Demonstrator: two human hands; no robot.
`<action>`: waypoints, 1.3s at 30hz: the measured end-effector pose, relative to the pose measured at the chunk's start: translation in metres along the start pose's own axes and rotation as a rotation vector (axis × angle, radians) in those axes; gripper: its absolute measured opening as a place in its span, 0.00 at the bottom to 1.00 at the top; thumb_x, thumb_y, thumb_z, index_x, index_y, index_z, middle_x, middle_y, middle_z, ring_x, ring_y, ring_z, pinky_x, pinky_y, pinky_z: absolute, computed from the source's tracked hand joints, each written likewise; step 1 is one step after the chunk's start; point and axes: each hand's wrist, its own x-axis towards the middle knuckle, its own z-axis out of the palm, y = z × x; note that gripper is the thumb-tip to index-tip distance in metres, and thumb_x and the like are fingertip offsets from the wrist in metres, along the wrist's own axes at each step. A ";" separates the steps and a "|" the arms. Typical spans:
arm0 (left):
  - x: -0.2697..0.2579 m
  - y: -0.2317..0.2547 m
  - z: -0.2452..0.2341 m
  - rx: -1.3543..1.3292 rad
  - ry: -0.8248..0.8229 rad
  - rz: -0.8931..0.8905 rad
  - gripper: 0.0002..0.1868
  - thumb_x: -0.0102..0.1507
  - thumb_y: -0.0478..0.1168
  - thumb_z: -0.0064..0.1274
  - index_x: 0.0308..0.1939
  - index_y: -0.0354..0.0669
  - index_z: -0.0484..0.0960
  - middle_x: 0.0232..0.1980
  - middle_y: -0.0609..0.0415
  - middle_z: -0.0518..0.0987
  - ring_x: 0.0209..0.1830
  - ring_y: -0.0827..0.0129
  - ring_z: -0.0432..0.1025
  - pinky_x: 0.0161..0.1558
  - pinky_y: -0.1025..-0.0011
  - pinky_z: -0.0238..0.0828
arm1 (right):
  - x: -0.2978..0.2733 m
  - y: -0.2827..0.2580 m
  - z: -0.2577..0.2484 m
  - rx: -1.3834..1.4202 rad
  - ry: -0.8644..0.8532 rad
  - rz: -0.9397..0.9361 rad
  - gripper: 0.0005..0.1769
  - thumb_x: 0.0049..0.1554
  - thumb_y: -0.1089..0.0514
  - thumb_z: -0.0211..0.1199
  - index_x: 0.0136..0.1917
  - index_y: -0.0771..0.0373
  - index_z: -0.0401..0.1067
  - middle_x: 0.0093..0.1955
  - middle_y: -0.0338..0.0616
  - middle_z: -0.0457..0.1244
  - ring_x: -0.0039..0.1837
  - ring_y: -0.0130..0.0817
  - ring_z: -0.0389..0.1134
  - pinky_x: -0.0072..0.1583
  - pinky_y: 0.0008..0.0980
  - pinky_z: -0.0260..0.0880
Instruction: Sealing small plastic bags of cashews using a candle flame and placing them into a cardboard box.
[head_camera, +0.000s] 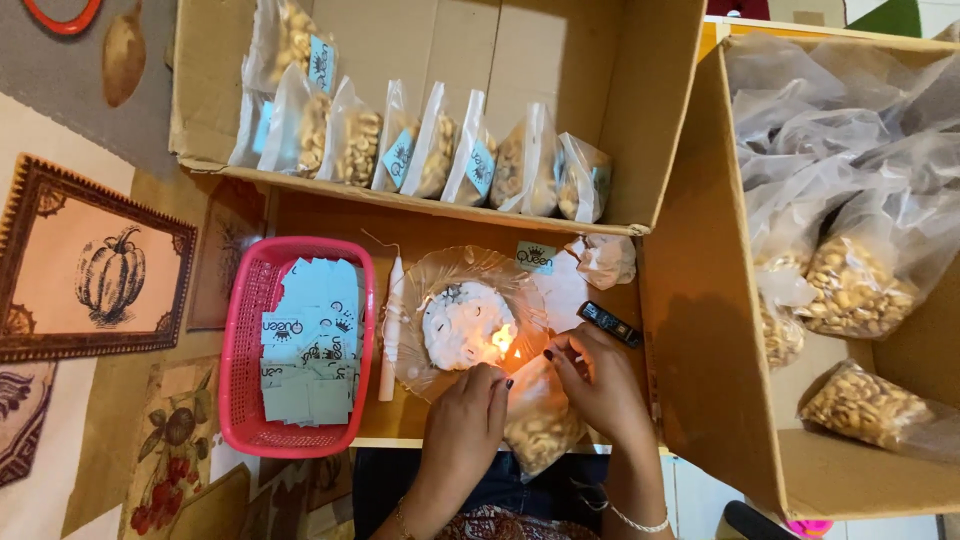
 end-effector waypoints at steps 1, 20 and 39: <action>-0.002 0.004 0.000 0.000 -0.001 0.006 0.08 0.72 0.45 0.43 0.43 0.48 0.74 0.35 0.57 0.77 0.30 0.64 0.74 0.28 0.63 0.66 | -0.005 -0.002 -0.004 0.000 0.006 0.001 0.14 0.63 0.48 0.54 0.43 0.57 0.74 0.43 0.36 0.64 0.45 0.30 0.67 0.47 0.32 0.62; -0.041 0.051 -0.007 -0.036 0.267 0.291 0.04 0.65 0.38 0.55 0.43 0.48 0.81 0.39 0.56 0.81 0.38 0.63 0.76 0.35 0.66 0.72 | -0.067 0.001 -0.048 0.182 0.139 -0.355 0.08 0.60 0.64 0.59 0.51 0.61 0.77 0.47 0.40 0.63 0.50 0.33 0.68 0.52 0.28 0.68; -0.047 0.058 -0.007 0.081 0.348 0.406 0.04 0.66 0.39 0.57 0.43 0.47 0.82 0.40 0.58 0.82 0.41 0.63 0.75 0.57 0.59 0.66 | -0.075 0.002 -0.044 0.180 0.118 -0.659 0.35 0.62 0.63 0.60 0.76 0.62 0.47 0.62 0.51 0.63 0.66 0.41 0.64 0.71 0.40 0.61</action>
